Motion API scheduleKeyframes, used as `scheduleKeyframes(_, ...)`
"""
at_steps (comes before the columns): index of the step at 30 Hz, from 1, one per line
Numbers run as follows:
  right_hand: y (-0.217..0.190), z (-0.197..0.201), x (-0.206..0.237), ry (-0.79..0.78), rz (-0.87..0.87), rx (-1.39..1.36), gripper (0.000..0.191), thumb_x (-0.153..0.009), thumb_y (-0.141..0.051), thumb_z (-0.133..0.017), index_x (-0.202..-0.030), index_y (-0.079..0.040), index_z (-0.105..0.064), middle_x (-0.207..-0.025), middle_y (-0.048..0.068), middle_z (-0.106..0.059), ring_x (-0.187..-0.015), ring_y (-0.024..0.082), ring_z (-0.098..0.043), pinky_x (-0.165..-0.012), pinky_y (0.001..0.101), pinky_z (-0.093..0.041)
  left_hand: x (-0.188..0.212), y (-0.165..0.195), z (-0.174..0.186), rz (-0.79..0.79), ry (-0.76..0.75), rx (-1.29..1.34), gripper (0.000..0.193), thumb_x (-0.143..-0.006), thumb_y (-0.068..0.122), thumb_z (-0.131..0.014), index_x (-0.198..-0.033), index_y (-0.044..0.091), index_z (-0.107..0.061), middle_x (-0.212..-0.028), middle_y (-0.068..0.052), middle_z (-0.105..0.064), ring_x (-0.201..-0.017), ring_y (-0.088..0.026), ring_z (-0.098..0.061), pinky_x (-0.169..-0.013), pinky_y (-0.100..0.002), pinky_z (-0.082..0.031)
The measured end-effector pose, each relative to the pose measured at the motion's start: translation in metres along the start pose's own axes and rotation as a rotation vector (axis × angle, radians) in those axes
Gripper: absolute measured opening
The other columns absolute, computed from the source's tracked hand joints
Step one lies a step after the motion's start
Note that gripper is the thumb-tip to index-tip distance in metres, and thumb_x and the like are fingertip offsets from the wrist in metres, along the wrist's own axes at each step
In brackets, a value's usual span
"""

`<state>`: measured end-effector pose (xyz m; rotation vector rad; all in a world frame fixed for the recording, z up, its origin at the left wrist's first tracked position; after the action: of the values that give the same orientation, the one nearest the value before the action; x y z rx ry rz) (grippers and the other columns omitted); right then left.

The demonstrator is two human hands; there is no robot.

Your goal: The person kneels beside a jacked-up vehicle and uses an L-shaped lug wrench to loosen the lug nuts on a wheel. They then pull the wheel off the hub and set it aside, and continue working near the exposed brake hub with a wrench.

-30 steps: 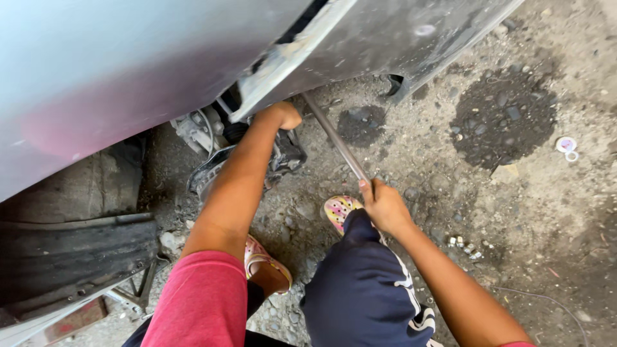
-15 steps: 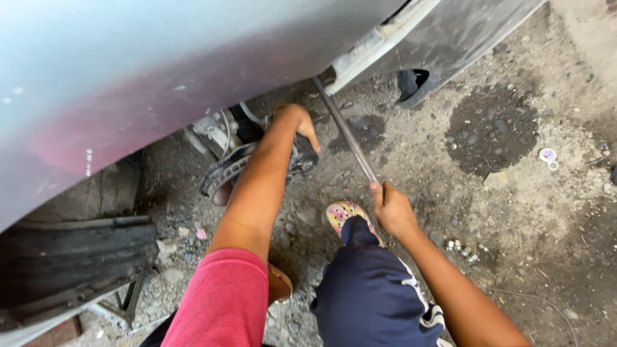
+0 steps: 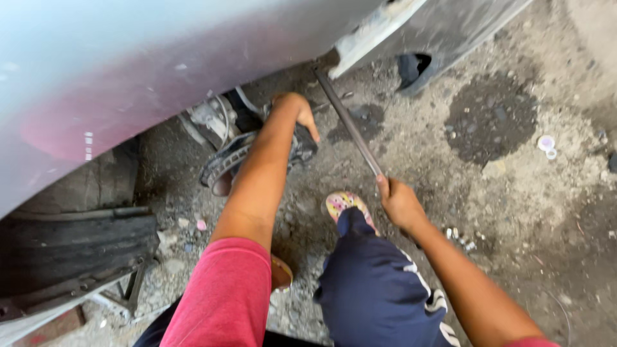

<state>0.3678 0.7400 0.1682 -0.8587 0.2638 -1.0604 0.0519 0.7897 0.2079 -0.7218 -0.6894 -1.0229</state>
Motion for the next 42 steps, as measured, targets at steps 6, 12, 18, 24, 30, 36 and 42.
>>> scheduleKeyframes(6, -0.011, 0.016, 0.014, 0.020, -0.009, -0.042, 0.053, -0.106, -0.046, -0.044, -0.099, 0.002, -0.064, -0.081, 0.031, -0.065, -0.086, 0.053, -0.065, -0.074, 0.0550, -0.051, 0.005, 0.001, -0.003, 0.008, -0.090, 0.055, 0.104, -0.054, 0.074, -0.085, -0.137, 0.014, -0.068, -0.146, -0.015, -0.061, -0.131, -0.036, -0.063, -0.115, -0.045, -0.042)
scheduleKeyframes(12, 0.006, 0.004, 0.022, 0.068, 0.007, -0.089, 0.051, -0.103, -0.045, -0.044, -0.107, 0.003, -0.061, -0.078, 0.033, -0.064, -0.082, 0.052, -0.066, -0.071, 0.0555, -0.050, -0.001, 0.002, -0.001, -0.003, 0.022, 0.055, 0.102, -0.051, 0.070, -0.088, -0.134, 0.012, -0.071, -0.143, -0.012, -0.066, -0.128, -0.032, -0.064, -0.112, -0.045, -0.047)
scheduleKeyframes(18, 0.030, -0.015, -0.010, 0.035, -0.011, 0.005, 0.060, -0.106, -0.050, -0.044, -0.093, 0.003, -0.068, -0.085, 0.033, -0.065, -0.087, 0.052, -0.065, -0.077, 0.0550, -0.050, 0.011, 0.006, 0.014, -0.061, 0.142, 0.002, 0.112, -0.054, 0.072, -0.097, -0.138, 0.008, -0.058, -0.150, -0.016, -0.044, -0.136, -0.036, -0.041, -0.111, -0.052, -0.033)
scheduleKeyframes(24, 0.014, 0.012, 0.014, 0.123, 0.105, -0.121, 0.054, -0.103, -0.047, -0.046, -0.103, 0.004, -0.064, -0.075, 0.032, -0.062, -0.075, 0.050, -0.066, -0.067, 0.0544, -0.051, 0.003, 0.009, 0.008, -0.073, 0.135, -0.034, 0.114, -0.054, 0.074, -0.096, -0.139, 0.006, -0.060, -0.150, -0.018, -0.043, -0.138, -0.038, -0.039, -0.115, -0.052, -0.027)
scheduleKeyframes(30, 0.053, -0.020, 0.006, 0.067, 0.027, -0.047, 0.052, -0.106, -0.045, -0.047, -0.103, 0.004, -0.063, -0.076, 0.031, -0.063, -0.077, 0.052, -0.065, -0.068, 0.0567, -0.049, 0.004, 0.007, 0.004, -0.002, 0.044, 0.067, 0.114, -0.048, 0.070, -0.091, -0.138, 0.004, -0.064, -0.147, -0.015, -0.061, -0.131, -0.034, -0.061, -0.112, -0.046, -0.045)
scheduleKeyframes(36, 0.071, -0.026, -0.009, 0.028, 0.024, -0.052, 0.053, -0.108, -0.046, -0.047, -0.096, 0.001, -0.068, -0.082, 0.030, -0.066, -0.083, 0.051, -0.065, -0.071, 0.0545, -0.051, 0.011, 0.013, 0.003, -0.002, -0.168, 0.202, 0.116, -0.047, 0.065, -0.092, -0.136, -0.002, -0.063, -0.147, -0.020, -0.061, -0.129, -0.038, -0.064, -0.107, -0.049, -0.052)
scheduleKeyframes(42, 0.056, 0.007, 0.029, 0.086, -0.016, -0.226, 0.046, -0.104, -0.042, -0.045, -0.102, 0.001, -0.062, -0.070, 0.027, -0.062, -0.067, 0.045, -0.068, -0.065, 0.0520, -0.051, -0.006, 0.016, 0.004, -0.115, 0.026, -0.008, 0.109, -0.051, 0.071, -0.092, -0.126, -0.005, -0.070, -0.146, -0.019, -0.060, -0.129, -0.035, -0.061, -0.108, -0.043, -0.047)
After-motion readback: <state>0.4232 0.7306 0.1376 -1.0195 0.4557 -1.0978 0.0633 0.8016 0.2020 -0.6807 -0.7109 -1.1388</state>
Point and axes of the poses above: each hand's wrist, its own x-axis away from the middle knuckle, its own z-axis out of the back of the hand, y = z × x, the point moved 5 cm from there along -x, towards the middle knuckle
